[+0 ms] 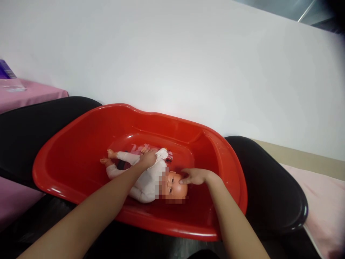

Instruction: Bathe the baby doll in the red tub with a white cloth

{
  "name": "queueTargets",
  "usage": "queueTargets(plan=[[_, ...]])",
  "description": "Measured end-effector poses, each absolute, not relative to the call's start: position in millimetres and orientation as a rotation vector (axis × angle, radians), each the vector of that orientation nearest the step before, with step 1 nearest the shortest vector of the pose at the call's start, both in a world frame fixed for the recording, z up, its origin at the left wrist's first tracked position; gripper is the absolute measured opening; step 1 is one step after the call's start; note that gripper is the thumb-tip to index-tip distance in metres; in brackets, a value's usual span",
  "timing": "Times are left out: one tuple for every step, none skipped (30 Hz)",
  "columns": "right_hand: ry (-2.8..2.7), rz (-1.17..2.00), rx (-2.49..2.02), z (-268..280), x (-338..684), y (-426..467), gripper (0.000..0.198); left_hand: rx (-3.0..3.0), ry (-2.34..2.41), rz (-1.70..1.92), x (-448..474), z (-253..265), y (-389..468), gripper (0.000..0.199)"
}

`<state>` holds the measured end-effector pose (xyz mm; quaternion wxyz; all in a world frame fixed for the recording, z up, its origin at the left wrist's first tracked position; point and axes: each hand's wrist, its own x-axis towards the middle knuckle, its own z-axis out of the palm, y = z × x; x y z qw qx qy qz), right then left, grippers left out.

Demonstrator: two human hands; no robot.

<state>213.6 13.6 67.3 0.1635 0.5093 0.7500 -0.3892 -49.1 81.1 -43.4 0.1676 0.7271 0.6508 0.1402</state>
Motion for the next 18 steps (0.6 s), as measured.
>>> queueTargets(plan=[[2.134, -1.104, 1.455, 67.2, 213.7, 13.6, 0.084, 2.064, 1.858, 0.401, -49.1, -44.8, 81.9, 0.037], [2.127, -1.098, 1.460, 67.0, 213.9, 13.5, 0.085, 2.061, 1.866, 0.402, -49.1, -46.0, 82.5, 0.036], [2.121, -1.093, 1.466, 67.0, 214.1, 13.3, 0.086, 2.064, 1.869, 0.402, -49.1, -47.0, 82.9, 0.035], [2.117, -1.090, 1.470, 67.2, 214.2, 13.1, 0.087, 2.070, 1.870, 0.405, -49.0, -47.7, 83.0, 0.034], [2.117, -1.092, 1.471, 67.7, 214.3, 12.8, 0.087, 2.077, 1.872, 0.409, -48.9, -48.1, 83.0, 0.033], [2.118, -1.099, 1.470, 68.4, 214.2, 12.4, 0.087, 2.085, 1.874, 0.414, -48.7, -48.2, 82.7, 0.032], [2.118, -1.108, 1.473, 69.1, 214.0, 12.1, 0.087, 2.092, 1.874, 0.419, -48.6, -48.1, 82.4, 0.031], [2.118, -1.116, 1.478, 69.9, 213.8, 11.8, 0.087, 2.094, 1.875, 0.424, -48.4, -47.8, 82.1, 0.030], [2.115, -1.123, 1.483, 70.6, 213.5, 11.5, 0.087, 2.093, 1.874, 0.428, -48.2, -47.4, 81.7, 0.030], [2.110, -1.128, 1.489, 71.1, 213.2, 11.4, 0.087, 2.093, 1.873, 0.427, -48.0, -47.0, 81.4, 0.030], [2.106, -1.132, 1.495, 71.5, 212.9, 11.3, 0.087, 2.094, 1.870, 0.423, -47.9, -46.5, 81.2, 0.030], [2.103, -1.136, 1.497, 71.7, 212.7, 11.2, 0.087, 2.092, 1.869, 0.420, -47.8, -46.1, 81.1, 0.030], [2.102, -1.137, 1.497, 71.8, 212.4, 11.2, 0.087, 2.090, 1.871, 0.415, -47.7, -45.8, 81.1, 0.030], [2.101, -1.136, 1.495, 71.9, 212.2, 11.2, 0.087, 2.086, 1.873, 0.410, -47.7, -45.7, 81.3, 0.030], [2.100, -1.135, 1.493, 72.0, 212.0, 11.1, 0.088, 2.083, 1.874, 0.407, -47.7, -45.6, 81.4, 0.030], [2.098, -1.132, 1.493, 72.1, 211.8, 11.1, 0.088, 2.079, 1.875, 0.407, -47.8, -45.6, 81.7, 0.031], [2.095, -1.129, 1.492, 72.3, 211.7, 11.0, 0.089, 2.077, 1.872, 0.407, -47.9, -45.7, 82.0, 0.032], [2.093, -1.127, 1.492, 72.6, 211.5, 10.9, 0.088, 2.077, 1.868, 0.409, -48.1, -45.8, 82.3, 0.033]])
